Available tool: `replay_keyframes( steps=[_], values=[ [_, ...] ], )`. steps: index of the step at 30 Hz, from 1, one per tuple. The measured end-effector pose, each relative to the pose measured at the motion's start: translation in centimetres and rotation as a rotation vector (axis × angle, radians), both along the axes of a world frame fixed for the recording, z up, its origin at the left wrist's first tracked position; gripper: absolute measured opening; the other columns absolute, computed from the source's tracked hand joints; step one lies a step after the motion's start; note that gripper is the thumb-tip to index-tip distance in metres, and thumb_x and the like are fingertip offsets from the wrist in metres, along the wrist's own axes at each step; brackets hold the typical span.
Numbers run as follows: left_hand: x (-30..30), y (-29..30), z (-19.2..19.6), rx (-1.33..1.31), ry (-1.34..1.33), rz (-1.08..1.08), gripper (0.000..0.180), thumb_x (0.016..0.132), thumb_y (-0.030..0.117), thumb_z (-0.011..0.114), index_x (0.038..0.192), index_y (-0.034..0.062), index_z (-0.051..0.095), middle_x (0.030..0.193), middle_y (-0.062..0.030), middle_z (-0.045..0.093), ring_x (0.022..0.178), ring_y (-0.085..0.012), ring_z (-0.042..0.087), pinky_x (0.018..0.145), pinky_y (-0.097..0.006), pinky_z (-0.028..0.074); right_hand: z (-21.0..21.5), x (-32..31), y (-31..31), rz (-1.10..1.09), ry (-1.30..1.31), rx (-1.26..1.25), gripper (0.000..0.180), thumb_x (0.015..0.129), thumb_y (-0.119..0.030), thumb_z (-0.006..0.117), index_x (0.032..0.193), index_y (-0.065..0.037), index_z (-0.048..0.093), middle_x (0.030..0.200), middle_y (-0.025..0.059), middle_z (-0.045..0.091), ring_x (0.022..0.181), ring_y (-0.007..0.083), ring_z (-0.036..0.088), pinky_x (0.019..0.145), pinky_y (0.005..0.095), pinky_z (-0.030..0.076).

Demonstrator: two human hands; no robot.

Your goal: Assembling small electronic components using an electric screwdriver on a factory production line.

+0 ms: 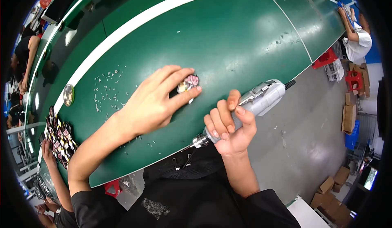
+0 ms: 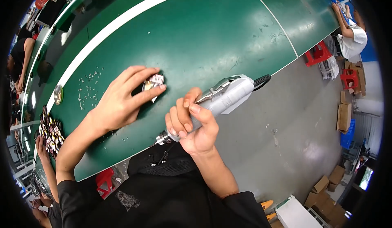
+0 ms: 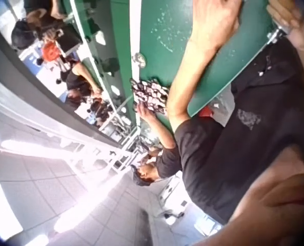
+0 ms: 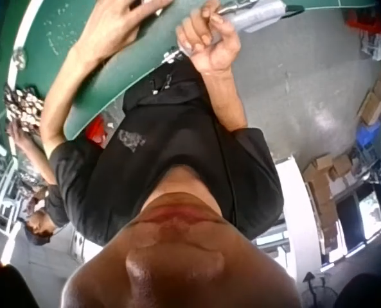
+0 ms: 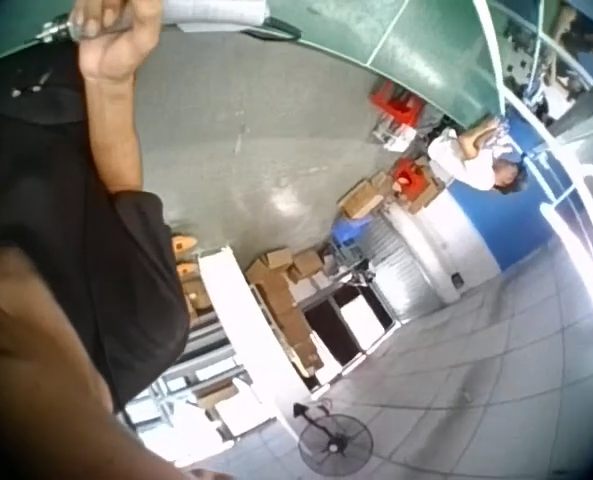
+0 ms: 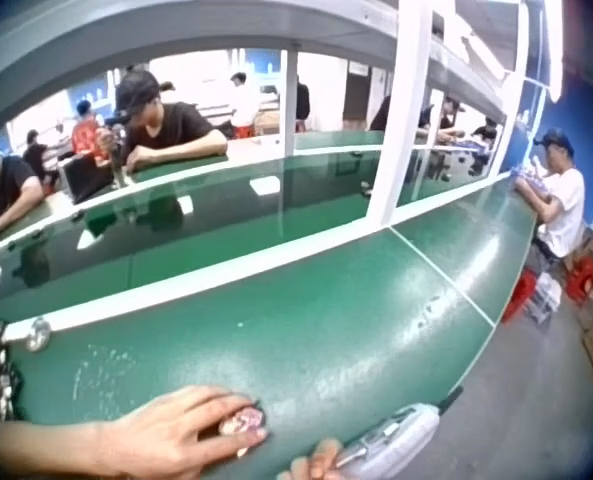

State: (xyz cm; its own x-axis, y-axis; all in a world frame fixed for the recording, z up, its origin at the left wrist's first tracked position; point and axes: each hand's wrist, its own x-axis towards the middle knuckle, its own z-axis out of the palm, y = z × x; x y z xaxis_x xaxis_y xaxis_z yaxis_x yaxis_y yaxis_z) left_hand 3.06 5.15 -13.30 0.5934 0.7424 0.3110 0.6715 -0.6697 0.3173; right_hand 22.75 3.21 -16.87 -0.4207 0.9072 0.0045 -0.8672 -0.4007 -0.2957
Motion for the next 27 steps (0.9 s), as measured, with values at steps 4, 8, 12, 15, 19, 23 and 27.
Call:
replay_keyframes(
  steps=[4, 8, 12, 15, 19, 23, 27],
  values=[
    [-0.2, -4.7, -1.3, 0.032, -0.01, -0.038, 0.042, 0.065, 0.0, 0.062, 0.107, 0.0004, 0.062, 0.123, -0.0199, 0.055, 0.103, -0.0346, 0.057, 0.08, -0.04, 0.05, -0.6, 0.9, -2.4, -0.009, 0.042, 0.003, 0.011, 0.091, -0.018, 0.045, 0.089, -0.008, 0.045, 0.052, -0.0013, 0.039, 0.041, 0.0098, 0.039, 0.048, 0.0277, 0.039],
    [-0.2, -6.3, -1.9, 0.019, -0.044, -0.006, 0.038, 0.067, 0.0, 0.066, 0.106, 0.0001, 0.062, 0.122, -0.0185, 0.056, 0.105, -0.0321, 0.058, 0.076, -0.037, 0.049, -0.5, 0.6, -4.4, -0.016, -0.004, -0.005, 0.01, 0.091, -0.018, 0.045, 0.089, -0.008, 0.045, 0.052, -0.0009, 0.04, 0.039, 0.01, 0.039, 0.046, 0.0276, 0.038],
    [0.6, -7.1, -1.8, 0.012, -0.134, 0.076, 0.035, 0.069, -0.003, 0.067, 0.103, -0.0009, 0.063, 0.112, -0.016, 0.062, 0.102, -0.0303, 0.061, 0.078, -0.037, 0.051, 0.0, -0.2, -6.0, 0.028, -0.068, 0.028, 0.011, 0.091, -0.019, 0.045, 0.09, -0.008, 0.046, 0.052, -0.0007, 0.04, 0.041, 0.0105, 0.039, 0.046, 0.0277, 0.039],
    [1.1, -7.1, -2.1, 0.018, -0.139, 0.12, 0.029, 0.069, -0.003, 0.066, 0.098, -0.002, 0.062, 0.106, -0.0147, 0.063, 0.1, -0.0287, 0.061, 0.078, -0.036, 0.052, -0.4, -0.8, -6.8, 0.02, -0.104, 0.055, 0.011, 0.091, -0.019, 0.044, 0.09, -0.008, 0.045, 0.052, -0.0007, 0.039, 0.04, 0.0108, 0.039, 0.047, 0.0278, 0.04],
    [1.4, -7.3, -1.0, -0.035, -0.044, 0.233, 0.025, 0.07, -0.002, 0.067, 0.094, -0.003, 0.06, 0.099, -0.0141, 0.063, 0.096, -0.0279, 0.061, 0.074, -0.036, 0.053, -0.3, -1.4, -7.3, 0.028, -0.142, 0.056, 0.01, 0.091, -0.018, 0.043, 0.09, -0.008, 0.045, 0.052, -0.0006, 0.039, 0.04, 0.0107, 0.038, 0.047, 0.0277, 0.04],
    [2.1, -7.3, -0.7, -0.04, 0.031, 0.211, 0.027, 0.068, -0.001, 0.066, 0.094, -0.0049, 0.06, 0.098, -0.0145, 0.062, 0.093, -0.0287, 0.061, 0.069, -0.035, 0.055, -0.7, -1.3, -7.4, 0.024, -0.187, 0.033, 0.009, 0.091, -0.017, 0.044, 0.09, -0.008, 0.045, 0.052, -0.0003, 0.038, 0.04, 0.0104, 0.038, 0.047, 0.0274, 0.04],
    [2.4, -7.5, -1.2, 0.038, 0.035, 0.17, 0.028, 0.067, 0.001, 0.065, 0.094, -0.0073, 0.061, 0.098, -0.0151, 0.061, 0.093, -0.028, 0.061, 0.062, -0.033, 0.055, -0.4, -1.6, -8.0, -0.046, -0.272, -0.077, 0.008, 0.09, -0.015, 0.043, 0.089, -0.008, 0.046, 0.053, -0.0001, 0.038, 0.041, 0.0107, 0.037, 0.047, 0.0272, 0.039]
  ],
)
